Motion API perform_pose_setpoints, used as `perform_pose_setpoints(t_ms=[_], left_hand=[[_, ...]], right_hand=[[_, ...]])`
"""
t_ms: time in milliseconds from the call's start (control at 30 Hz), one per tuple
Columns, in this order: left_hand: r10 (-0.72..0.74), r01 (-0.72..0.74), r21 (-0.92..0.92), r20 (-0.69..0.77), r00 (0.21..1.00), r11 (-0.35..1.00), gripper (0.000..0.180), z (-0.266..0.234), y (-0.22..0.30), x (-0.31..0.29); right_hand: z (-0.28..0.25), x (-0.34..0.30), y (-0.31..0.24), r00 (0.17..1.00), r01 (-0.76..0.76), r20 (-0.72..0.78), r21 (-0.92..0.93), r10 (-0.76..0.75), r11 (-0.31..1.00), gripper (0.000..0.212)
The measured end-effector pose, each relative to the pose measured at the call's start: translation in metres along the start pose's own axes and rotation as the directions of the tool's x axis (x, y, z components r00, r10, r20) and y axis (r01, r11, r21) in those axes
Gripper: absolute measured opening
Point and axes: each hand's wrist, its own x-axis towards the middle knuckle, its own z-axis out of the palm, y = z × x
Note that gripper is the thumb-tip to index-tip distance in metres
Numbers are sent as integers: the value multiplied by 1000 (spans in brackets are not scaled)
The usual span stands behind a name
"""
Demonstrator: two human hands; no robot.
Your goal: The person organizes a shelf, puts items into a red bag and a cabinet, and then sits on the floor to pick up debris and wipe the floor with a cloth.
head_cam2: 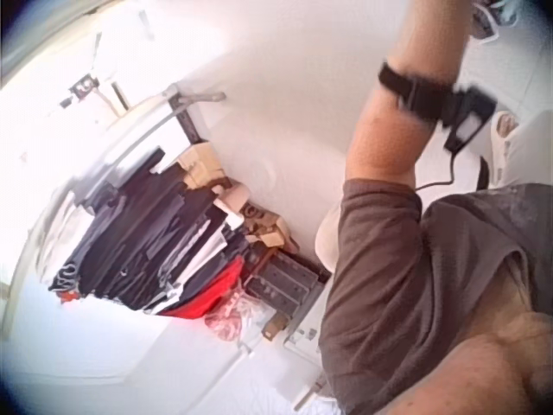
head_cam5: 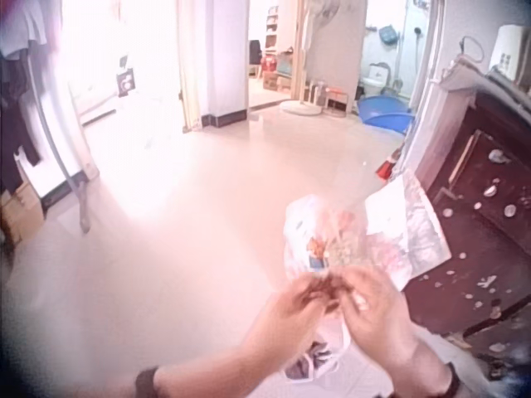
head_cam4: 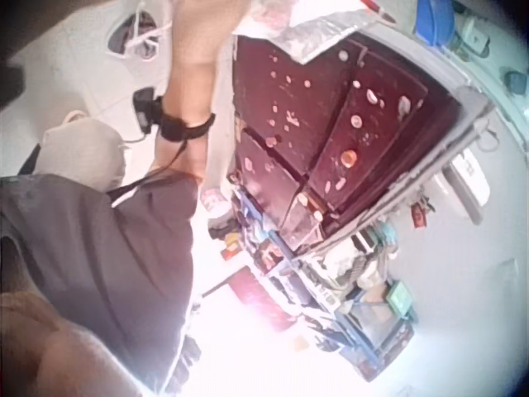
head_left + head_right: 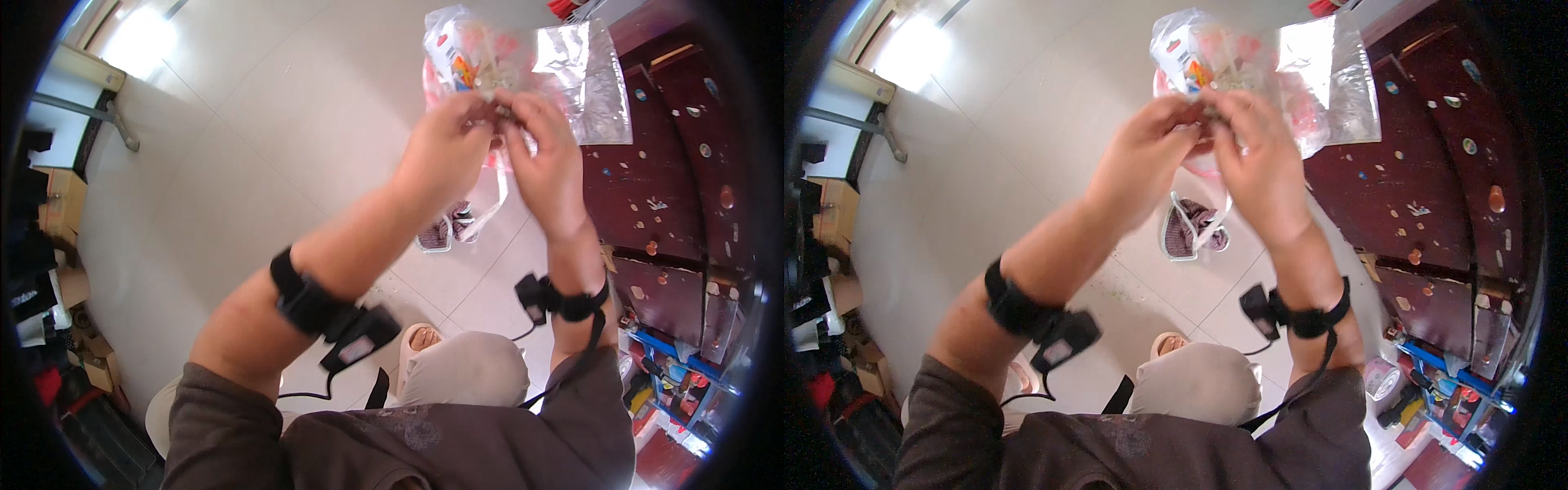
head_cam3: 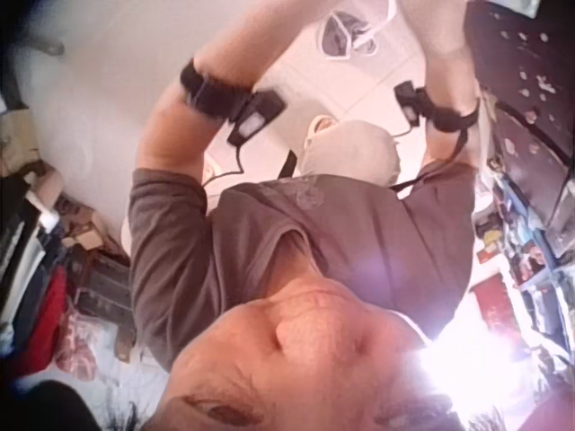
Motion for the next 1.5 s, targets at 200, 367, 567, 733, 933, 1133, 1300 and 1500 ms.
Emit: perform_pose_setpoints(t_ms=[200, 367, 567, 733, 933, 1133, 1300, 1500], left_hand=[[-206, 254, 194, -237, 949, 948, 25, -23, -11, 28], [-394, 514, 308, -376, 839, 800, 26, -54, -19, -5], [4, 223, 409, -485, 875, 885, 34, -79, -57, -37], [-192, 453, 310, -607, 771, 836, 31, -155, -76, -78], [-329, 599, 47, -800, 502, 799, 28, -208, -97, -134], [-359, 597, -27, -820, 445, 802, 30, -217, -103, -175], [-404, 553, -121, -809, 426, 825, 29, -216, -101, -184], [-387, 507, -160, -839, 382, 847, 29, -218, -92, -198]], right_hand=[[-19, 2, 83, 961, -274, -20, 53, 275, 960, 26], [-27, -16, 78, 841, -541, 44, 52, 539, 839, 22], [-24, -15, 58, 974, -177, -143, -9, 174, 984, 20], [13, -97, 57, 686, -654, 518, 130, 511, 746, 27], [132, -190, 113, 734, -236, 567, -302, 374, 923, 62], [195, -196, 71, 724, 56, 689, -89, 21, 994, 48], [245, -127, 105, 886, -90, 463, 160, 6, 983, 54], [284, -107, 124, 892, 57, 452, -162, 23, 985, 41]])
